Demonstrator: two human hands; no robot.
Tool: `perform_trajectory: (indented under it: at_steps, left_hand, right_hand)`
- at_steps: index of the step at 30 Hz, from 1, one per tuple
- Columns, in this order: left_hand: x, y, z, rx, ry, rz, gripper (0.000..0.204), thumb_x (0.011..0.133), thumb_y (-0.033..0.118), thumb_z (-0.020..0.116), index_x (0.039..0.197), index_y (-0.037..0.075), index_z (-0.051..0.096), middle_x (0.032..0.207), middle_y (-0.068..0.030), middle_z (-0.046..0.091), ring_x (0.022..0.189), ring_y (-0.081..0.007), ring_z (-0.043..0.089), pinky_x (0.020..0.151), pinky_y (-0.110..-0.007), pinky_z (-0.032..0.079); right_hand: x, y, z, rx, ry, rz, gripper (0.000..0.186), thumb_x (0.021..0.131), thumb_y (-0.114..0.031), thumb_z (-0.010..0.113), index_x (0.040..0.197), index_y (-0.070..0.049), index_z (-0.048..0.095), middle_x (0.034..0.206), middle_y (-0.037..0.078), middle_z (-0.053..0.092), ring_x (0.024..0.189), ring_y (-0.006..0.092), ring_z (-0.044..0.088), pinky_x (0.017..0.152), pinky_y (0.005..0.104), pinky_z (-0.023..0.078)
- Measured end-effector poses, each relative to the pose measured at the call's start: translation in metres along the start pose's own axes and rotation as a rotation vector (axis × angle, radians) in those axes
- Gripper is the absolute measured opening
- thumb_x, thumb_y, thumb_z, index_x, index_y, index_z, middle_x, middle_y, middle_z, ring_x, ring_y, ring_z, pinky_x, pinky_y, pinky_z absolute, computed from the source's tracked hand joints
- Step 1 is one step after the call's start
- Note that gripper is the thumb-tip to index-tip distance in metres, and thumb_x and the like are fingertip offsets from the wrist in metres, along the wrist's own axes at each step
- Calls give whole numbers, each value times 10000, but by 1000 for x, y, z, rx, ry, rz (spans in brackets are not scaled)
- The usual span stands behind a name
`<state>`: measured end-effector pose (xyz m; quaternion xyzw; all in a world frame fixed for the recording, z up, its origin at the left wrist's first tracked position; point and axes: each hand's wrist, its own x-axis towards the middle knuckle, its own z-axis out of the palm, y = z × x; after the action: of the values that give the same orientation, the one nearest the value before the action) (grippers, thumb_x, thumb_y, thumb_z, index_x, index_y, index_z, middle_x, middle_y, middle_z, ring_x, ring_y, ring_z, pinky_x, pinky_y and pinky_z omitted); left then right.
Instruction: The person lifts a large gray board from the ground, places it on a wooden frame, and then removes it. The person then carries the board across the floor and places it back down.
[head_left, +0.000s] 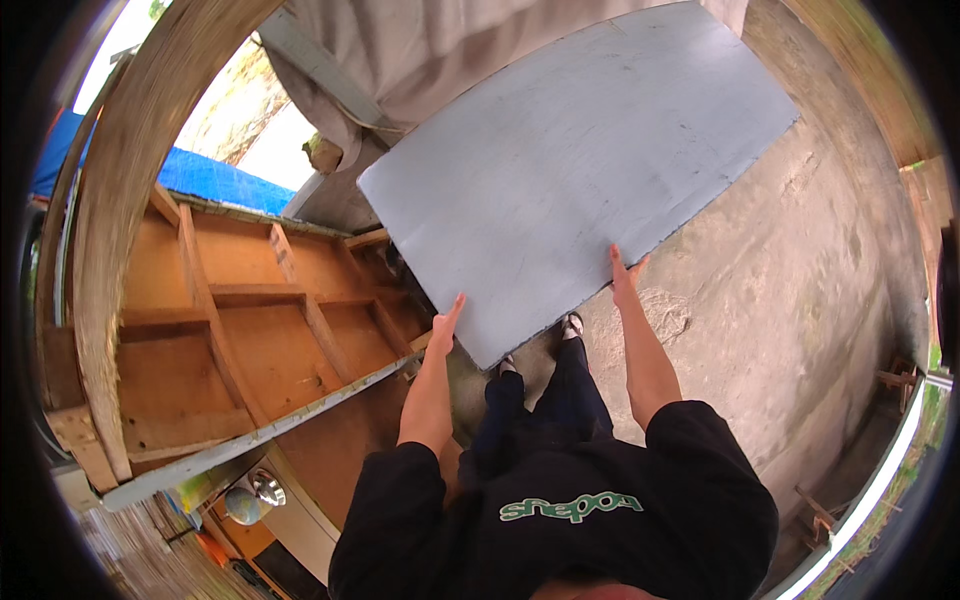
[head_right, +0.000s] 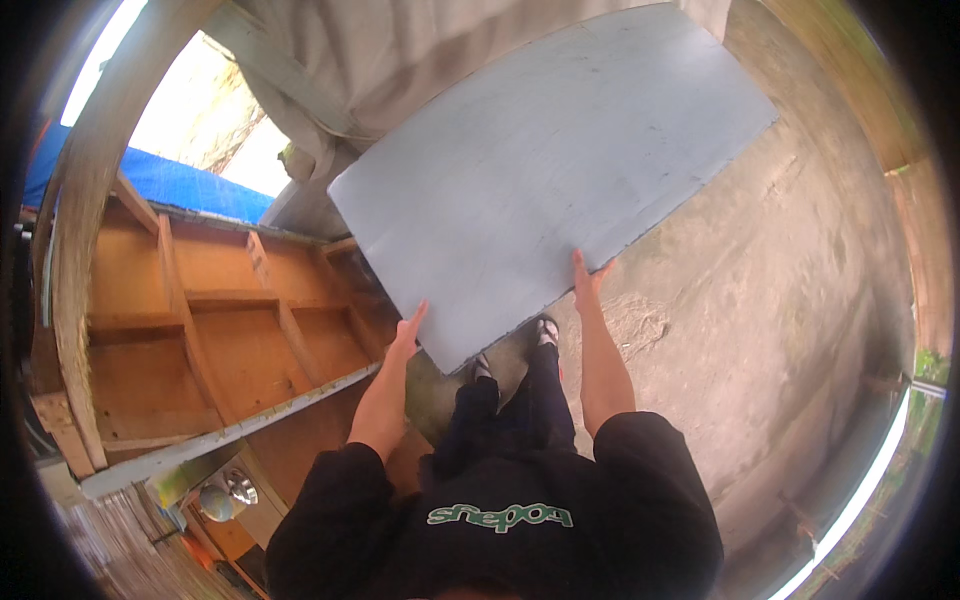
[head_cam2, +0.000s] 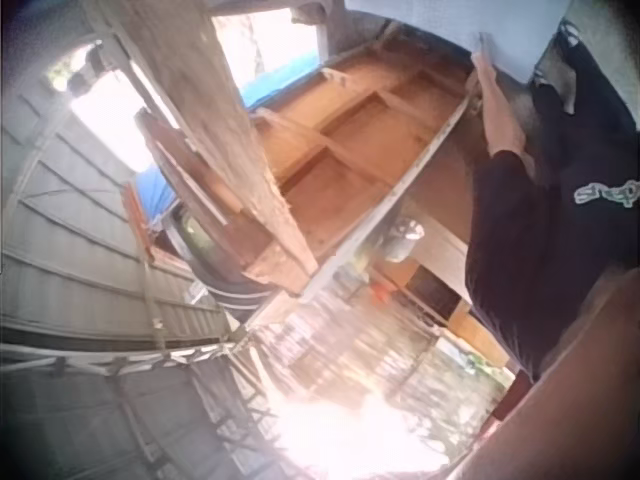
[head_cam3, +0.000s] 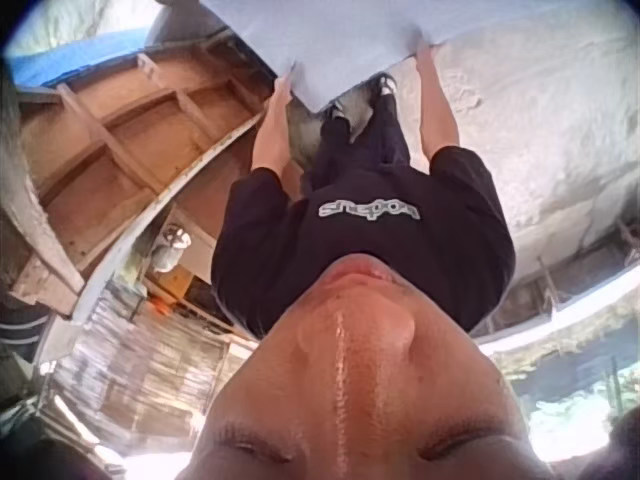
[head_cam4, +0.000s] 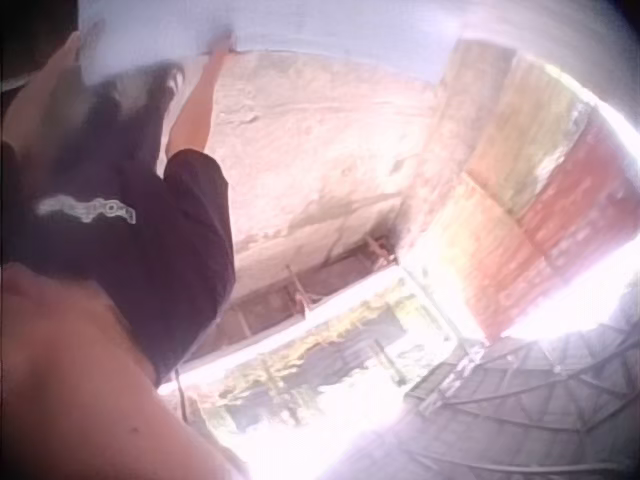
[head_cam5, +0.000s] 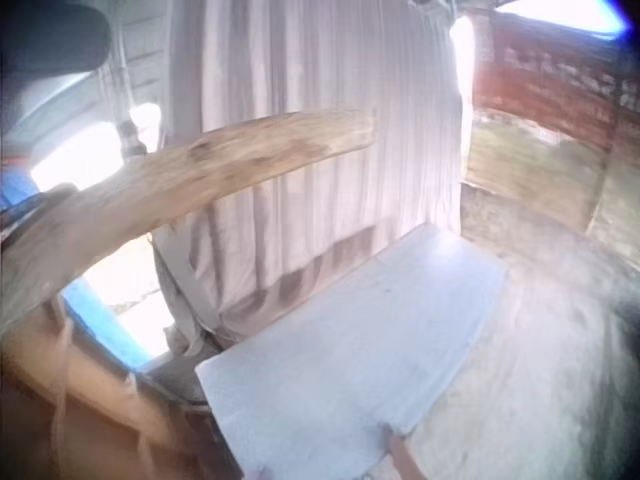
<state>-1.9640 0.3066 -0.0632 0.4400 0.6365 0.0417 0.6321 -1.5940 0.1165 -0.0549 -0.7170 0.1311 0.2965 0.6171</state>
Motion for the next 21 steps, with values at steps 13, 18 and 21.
perform_trajectory:
  at_steps: [13, 18, 21]
  left_hand:
    - [-17, -6, -64, 1, -10, -136, 1137, 671, 693, 746, 1374, -128, 393, 1446, -228, 391, 1341, -312, 374, 1094, -480, 287]
    - [3, -32, -92, -32, -5, -73, 990, 696, 637, 771, 1317, -81, 489, 1313, -164, 529, 1203, -262, 508, 980, -433, 415]
    - [-21, -19, -81, -147, -82, -48, 921, 715, 598, 779, 1306, -53, 506, 1250, -139, 566, 1112, -234, 559, 898, -406, 462]
  right_hand:
    - [-3, 100, 19, -66, 62, -163, 1298, 666, -568, 830, 1521, -310, -112, 1568, 112, 179, 1374, 363, 299, 996, 629, 367]
    - [-45, 87, 33, -22, 14, -24, 1300, 695, -537, 826, 1516, -280, -149, 1554, 113, 209, 1366, 327, 315, 1025, 564, 374]
    - [-19, 110, 18, -68, 49, -124, 1301, 705, -532, 820, 1511, -269, -167, 1558, 116, 193, 1360, 339, 320, 1014, 581, 375]
